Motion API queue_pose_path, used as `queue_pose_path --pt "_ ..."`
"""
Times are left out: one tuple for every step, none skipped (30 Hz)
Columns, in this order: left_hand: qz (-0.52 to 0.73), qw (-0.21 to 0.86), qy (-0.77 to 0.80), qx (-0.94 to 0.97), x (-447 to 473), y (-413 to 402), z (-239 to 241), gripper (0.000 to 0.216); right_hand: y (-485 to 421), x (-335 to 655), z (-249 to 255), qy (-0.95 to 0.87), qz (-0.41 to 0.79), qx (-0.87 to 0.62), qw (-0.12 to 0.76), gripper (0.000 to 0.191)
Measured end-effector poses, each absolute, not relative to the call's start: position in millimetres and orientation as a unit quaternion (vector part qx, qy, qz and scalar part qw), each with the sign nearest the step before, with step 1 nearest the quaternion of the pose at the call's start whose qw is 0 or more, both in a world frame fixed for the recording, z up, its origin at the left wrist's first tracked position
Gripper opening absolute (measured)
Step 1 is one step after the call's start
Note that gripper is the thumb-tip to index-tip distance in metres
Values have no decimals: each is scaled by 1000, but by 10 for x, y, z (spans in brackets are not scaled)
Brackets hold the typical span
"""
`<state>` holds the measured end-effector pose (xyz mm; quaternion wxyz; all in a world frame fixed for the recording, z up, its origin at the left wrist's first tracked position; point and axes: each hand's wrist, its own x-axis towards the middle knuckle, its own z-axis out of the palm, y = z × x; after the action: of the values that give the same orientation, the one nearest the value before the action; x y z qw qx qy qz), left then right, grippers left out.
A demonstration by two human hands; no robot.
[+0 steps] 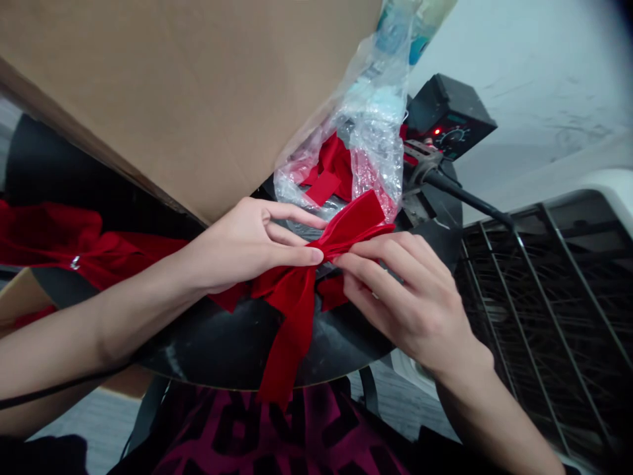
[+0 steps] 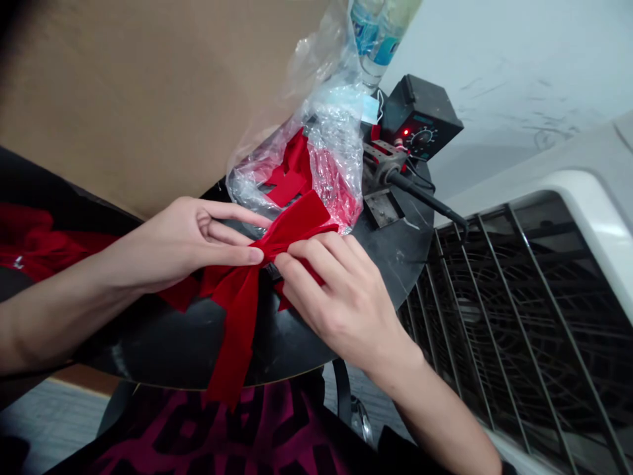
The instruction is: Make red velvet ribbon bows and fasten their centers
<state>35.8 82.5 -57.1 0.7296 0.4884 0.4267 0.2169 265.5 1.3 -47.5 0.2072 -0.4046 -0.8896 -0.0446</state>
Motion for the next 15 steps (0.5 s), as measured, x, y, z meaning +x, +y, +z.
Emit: queue_pose_path --pt "214 751 415 467 348 845 -578 54 36 2730 -500 -899 -54 -381 209 24" --pt "211 768 404 449 342 860 -583 53 63 2816 -533 -908 -65 -356 212 27" --pt "212 779 398 435 340 869 -586 52 94 2905 -572 -916 -78 -331 215 29" --pt "217 781 398 429 342 872 -587 50 126 2989 -614 -920 -91 -310 221 31" --pt "228 775 402 430 347 868 -589 48 155 3056 -653 -918 -105 -305 231 33" --pt "246 763 408 437 355 858 -592 47 175 3096 -685 -908 -119 -320 244 34" --pt "268 746 414 448 364 844 -597 47 182 3103 -705 -889 -132 -355 258 34" --pt "290 725 420 462 374 828 -604 48 174 3071 -713 -862 -143 -401 277 34" --pt "310 705 424 477 384 810 -613 49 149 3002 -710 -828 -144 -447 306 33" --pt "324 687 427 490 393 793 -622 50 109 2901 -700 -793 -124 -491 338 31" --pt "335 672 429 502 402 777 -630 52 59 2776 -688 -762 -89 -527 366 27" --pt "344 659 430 512 409 764 -637 54 5 2639 -680 -739 -29 -548 392 25" --pt "351 648 430 521 415 752 -642 56 -45 2502 -679 -721 44 -568 396 26" --pt "356 641 429 528 419 742 -646 57 -87 2374 -686 -709 83 -580 391 28" --pt "362 634 428 533 421 734 -648 57 -115 2266 -700 -700 93 -589 393 27"
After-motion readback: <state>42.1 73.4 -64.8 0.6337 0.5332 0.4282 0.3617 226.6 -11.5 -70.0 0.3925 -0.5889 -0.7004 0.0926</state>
